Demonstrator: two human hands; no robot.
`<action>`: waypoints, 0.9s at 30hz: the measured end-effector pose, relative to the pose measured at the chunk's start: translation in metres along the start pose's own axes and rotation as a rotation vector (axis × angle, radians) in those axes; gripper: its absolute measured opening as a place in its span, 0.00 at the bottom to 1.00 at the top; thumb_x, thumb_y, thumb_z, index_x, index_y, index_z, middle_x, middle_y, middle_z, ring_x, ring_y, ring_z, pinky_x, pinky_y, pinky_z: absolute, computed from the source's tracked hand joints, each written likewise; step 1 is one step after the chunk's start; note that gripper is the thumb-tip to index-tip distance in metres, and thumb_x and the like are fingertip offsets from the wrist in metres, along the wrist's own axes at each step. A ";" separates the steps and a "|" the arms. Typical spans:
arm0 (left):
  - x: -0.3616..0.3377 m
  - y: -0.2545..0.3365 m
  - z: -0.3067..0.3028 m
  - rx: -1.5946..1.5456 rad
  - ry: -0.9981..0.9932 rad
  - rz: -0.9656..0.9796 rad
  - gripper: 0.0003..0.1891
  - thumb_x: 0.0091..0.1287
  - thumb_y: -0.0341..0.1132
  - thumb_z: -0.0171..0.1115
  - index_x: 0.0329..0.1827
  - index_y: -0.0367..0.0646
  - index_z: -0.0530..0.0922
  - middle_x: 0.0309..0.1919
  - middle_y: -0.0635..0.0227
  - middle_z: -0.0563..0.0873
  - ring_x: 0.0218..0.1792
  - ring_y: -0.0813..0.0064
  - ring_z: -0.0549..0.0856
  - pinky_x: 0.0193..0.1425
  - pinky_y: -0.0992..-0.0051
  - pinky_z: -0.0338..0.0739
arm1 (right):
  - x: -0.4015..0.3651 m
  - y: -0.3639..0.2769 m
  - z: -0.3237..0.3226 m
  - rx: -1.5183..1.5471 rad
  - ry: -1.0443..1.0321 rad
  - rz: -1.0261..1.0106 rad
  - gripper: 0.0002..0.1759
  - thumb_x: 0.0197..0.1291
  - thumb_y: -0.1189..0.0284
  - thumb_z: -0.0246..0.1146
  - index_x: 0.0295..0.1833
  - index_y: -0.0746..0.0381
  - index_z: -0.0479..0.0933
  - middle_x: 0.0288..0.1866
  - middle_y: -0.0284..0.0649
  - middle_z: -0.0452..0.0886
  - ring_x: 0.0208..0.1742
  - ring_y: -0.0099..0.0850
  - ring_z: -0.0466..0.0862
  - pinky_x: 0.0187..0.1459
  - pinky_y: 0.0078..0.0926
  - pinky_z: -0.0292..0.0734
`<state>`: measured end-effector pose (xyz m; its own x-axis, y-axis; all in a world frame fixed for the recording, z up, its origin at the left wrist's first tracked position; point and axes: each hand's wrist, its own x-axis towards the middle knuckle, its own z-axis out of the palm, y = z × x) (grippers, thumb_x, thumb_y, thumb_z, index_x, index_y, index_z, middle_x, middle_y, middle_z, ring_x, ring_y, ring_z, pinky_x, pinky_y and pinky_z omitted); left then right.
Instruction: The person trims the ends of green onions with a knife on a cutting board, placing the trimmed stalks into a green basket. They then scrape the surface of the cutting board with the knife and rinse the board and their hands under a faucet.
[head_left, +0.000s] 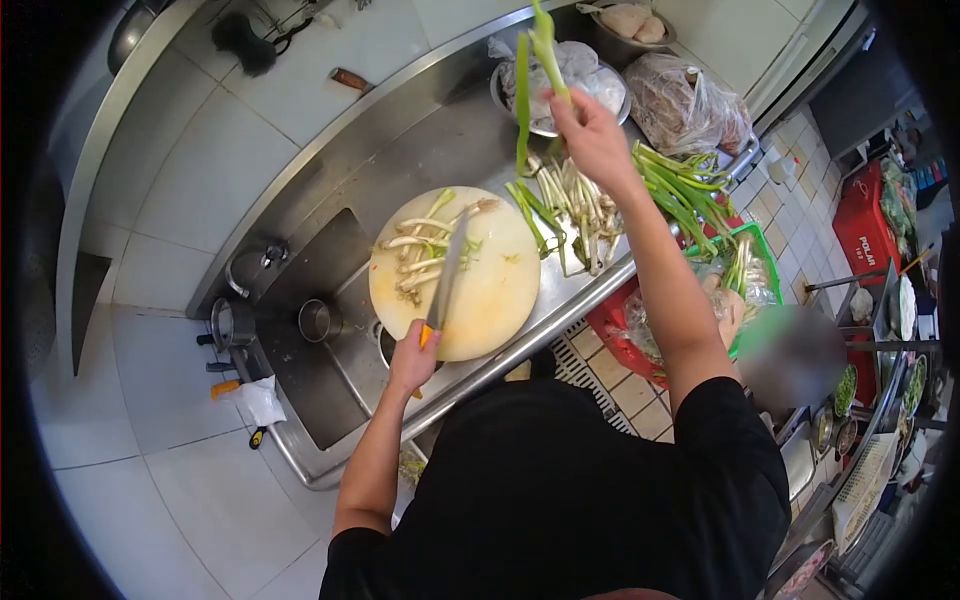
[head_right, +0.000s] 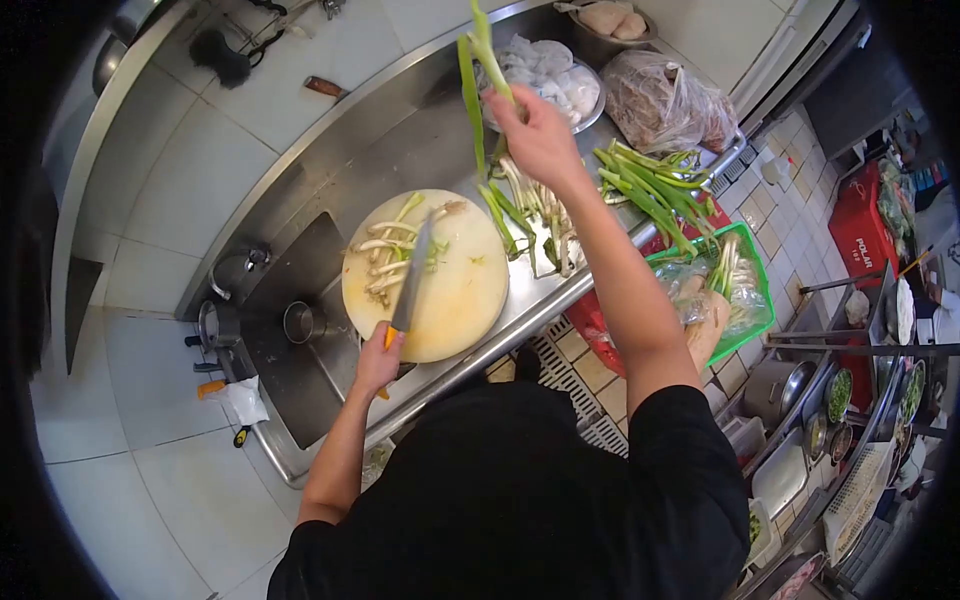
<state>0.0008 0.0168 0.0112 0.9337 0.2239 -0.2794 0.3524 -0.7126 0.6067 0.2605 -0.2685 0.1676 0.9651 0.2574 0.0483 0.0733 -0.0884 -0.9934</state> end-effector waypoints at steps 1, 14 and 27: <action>0.002 -0.001 -0.003 -0.015 0.045 -0.044 0.16 0.70 0.45 0.56 0.52 0.42 0.71 0.32 0.42 0.84 0.38 0.40 0.83 0.39 0.54 0.76 | -0.006 -0.014 0.003 -0.230 0.101 -0.064 0.18 0.70 0.58 0.56 0.54 0.59 0.79 0.50 0.43 0.83 0.37 0.39 0.82 0.39 0.35 0.76; -0.035 0.008 -0.034 0.136 -0.031 0.083 0.16 0.72 0.42 0.53 0.55 0.42 0.72 0.33 0.47 0.85 0.36 0.42 0.84 0.39 0.52 0.78 | -0.150 0.174 0.098 -0.794 -0.110 0.011 0.20 0.52 0.76 0.64 0.53 0.64 0.78 0.43 0.51 0.79 0.45 0.50 0.80 0.48 0.43 0.78; -0.021 -0.005 -0.031 0.407 -0.265 0.106 0.16 0.72 0.41 0.52 0.56 0.42 0.70 0.32 0.43 0.84 0.37 0.38 0.82 0.41 0.48 0.76 | -0.178 0.148 0.069 -0.753 -0.144 0.130 0.11 0.53 0.71 0.65 0.42 0.64 0.83 0.40 0.50 0.81 0.42 0.49 0.82 0.47 0.43 0.78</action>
<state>-0.0186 0.0363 0.0368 0.8960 -0.0029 -0.4440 0.1541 -0.9357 0.3172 0.0816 -0.2608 0.0045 0.9392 0.3185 -0.1286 0.1629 -0.7427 -0.6494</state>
